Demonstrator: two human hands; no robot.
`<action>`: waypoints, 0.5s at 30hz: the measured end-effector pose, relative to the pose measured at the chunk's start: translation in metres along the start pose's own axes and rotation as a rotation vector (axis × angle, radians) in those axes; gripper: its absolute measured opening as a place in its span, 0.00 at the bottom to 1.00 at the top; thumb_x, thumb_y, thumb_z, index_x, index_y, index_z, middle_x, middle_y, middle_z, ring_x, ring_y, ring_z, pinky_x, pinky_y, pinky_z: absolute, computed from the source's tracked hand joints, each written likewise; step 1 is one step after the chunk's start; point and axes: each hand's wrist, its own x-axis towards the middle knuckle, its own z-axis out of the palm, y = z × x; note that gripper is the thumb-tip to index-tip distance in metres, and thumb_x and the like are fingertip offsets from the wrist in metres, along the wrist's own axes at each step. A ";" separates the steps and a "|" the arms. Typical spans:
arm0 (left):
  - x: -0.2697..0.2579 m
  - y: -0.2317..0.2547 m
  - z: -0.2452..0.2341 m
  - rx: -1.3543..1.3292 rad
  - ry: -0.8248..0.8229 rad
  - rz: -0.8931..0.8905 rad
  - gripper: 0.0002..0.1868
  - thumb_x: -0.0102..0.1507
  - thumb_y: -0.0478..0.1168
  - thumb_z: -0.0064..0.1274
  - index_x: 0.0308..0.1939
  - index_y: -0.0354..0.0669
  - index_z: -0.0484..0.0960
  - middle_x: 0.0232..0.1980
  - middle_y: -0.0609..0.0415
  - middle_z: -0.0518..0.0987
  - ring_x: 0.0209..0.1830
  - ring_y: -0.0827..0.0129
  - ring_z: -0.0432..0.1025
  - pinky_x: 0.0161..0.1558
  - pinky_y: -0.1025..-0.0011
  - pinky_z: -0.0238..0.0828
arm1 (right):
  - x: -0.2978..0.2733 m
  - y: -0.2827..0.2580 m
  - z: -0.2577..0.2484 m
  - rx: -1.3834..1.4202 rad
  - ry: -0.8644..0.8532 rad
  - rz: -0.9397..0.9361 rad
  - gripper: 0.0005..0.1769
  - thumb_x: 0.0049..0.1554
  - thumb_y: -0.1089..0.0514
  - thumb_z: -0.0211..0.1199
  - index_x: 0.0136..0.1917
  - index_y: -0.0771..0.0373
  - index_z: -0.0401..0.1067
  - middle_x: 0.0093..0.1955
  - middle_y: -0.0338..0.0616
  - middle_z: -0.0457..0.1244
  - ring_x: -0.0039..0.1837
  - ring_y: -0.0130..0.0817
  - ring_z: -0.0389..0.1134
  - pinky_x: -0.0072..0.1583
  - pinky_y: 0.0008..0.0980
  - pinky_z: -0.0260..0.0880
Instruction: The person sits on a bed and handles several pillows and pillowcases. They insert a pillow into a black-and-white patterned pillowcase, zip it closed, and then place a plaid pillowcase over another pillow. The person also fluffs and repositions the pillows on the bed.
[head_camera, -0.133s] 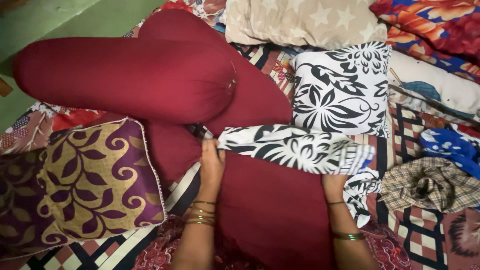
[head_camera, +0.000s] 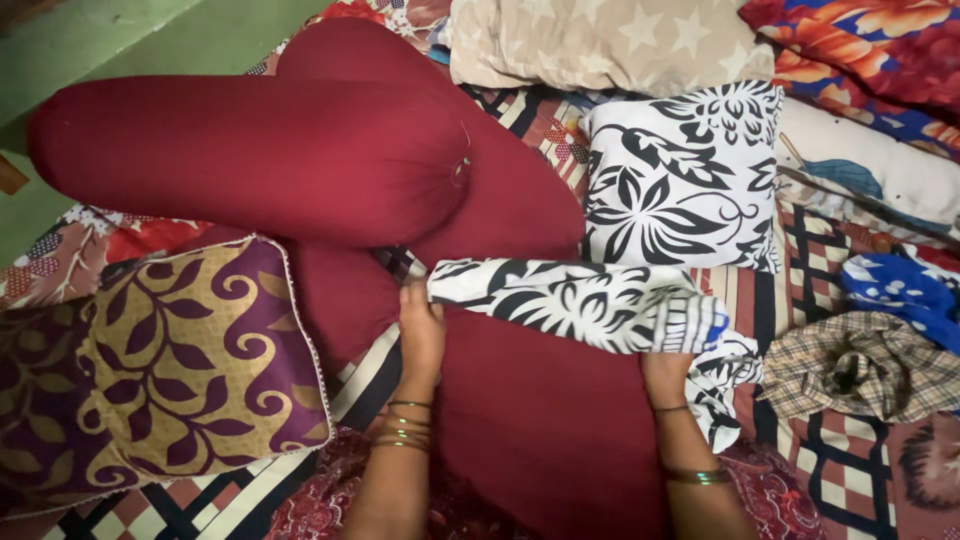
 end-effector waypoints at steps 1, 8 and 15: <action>0.001 -0.005 0.003 0.021 0.000 -0.014 0.23 0.60 0.28 0.52 0.60 0.36 0.75 0.59 0.35 0.76 0.57 0.38 0.73 0.57 0.55 0.70 | -0.001 0.000 0.000 0.001 -0.003 0.019 0.19 0.64 0.65 0.58 0.68 0.70 0.66 0.65 0.51 0.63 0.65 0.44 0.65 0.68 0.41 0.64; 0.012 -0.001 0.008 -0.853 -0.086 -0.346 0.13 0.71 0.31 0.46 0.58 0.34 0.81 0.39 0.58 0.78 0.38 0.64 0.66 0.42 0.68 0.63 | 0.009 0.033 -0.023 0.030 0.169 -0.026 0.18 0.63 0.66 0.58 0.67 0.69 0.65 0.66 0.52 0.61 0.67 0.45 0.62 0.69 0.41 0.63; -0.007 0.081 -0.021 -0.811 -0.070 0.284 0.17 0.67 0.28 0.39 0.58 0.39 0.74 0.60 0.52 0.71 0.62 0.69 0.67 0.68 0.73 0.60 | 0.031 0.039 -0.067 -0.084 0.219 -0.006 0.19 0.63 0.66 0.57 0.67 0.69 0.66 0.67 0.52 0.62 0.67 0.45 0.63 0.69 0.40 0.63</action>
